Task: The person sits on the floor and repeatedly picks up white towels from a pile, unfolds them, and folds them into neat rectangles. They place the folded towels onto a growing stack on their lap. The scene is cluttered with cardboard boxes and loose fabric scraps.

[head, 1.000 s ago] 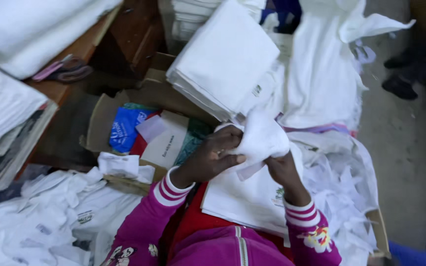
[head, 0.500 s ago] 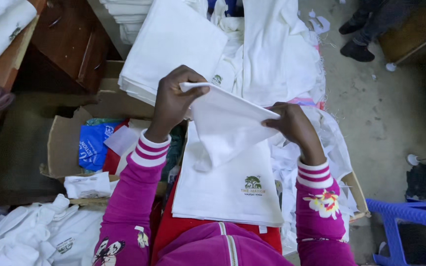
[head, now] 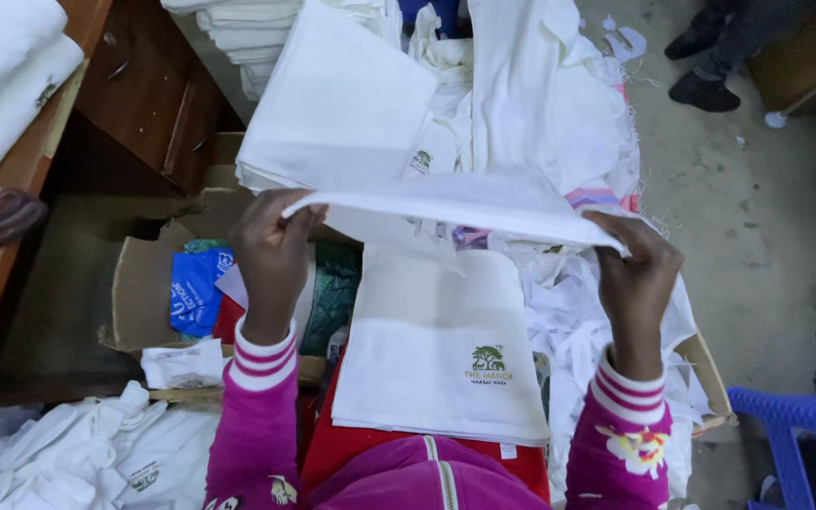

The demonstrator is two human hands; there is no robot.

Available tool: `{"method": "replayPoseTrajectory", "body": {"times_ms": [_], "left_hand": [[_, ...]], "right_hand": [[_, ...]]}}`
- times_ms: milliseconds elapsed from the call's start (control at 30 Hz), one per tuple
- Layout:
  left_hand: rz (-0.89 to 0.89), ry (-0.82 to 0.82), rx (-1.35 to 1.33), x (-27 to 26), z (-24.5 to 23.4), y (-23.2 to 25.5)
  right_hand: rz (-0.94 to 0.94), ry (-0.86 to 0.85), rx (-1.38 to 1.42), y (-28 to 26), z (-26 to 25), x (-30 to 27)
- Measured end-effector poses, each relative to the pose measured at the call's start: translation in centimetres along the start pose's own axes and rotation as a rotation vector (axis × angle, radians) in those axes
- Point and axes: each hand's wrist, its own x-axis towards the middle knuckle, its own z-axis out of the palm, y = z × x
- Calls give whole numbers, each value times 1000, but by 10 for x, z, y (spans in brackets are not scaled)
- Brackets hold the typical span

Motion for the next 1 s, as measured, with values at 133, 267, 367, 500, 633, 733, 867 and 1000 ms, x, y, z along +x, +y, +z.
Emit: {"method": "replayPoseTrajectory", "body": {"times_ms": [133, 267, 367, 500, 633, 733, 867, 1000], "left_hand": [[46, -127, -15, -32, -24, 46], [-15, 45, -95, -27, -4, 58], [-99, -16, -96, -16, 34, 25], [-191, -323, -777, -48, 110, 17], [-308, -502, -1029, -69, 148, 43], [-423, -466, -1170, -60, 130, 54], [-127, -663, -796, -58, 119, 66], [231, -540, -272, -70, 116, 77]], "right_hand": [[88, 168, 260, 1, -44, -43], [107, 87, 242, -17, -55, -45], [156, -450, 407, -23, -32, -34], [-196, -853, 1144, -40, 29, -42], [-161, -316, 835, -42, 65, -65], [-372, 191, 217, -22, 60, -75], [-270, -130, 591, -34, 74, -66], [-179, -29, 495, -10, 85, -77]]}}
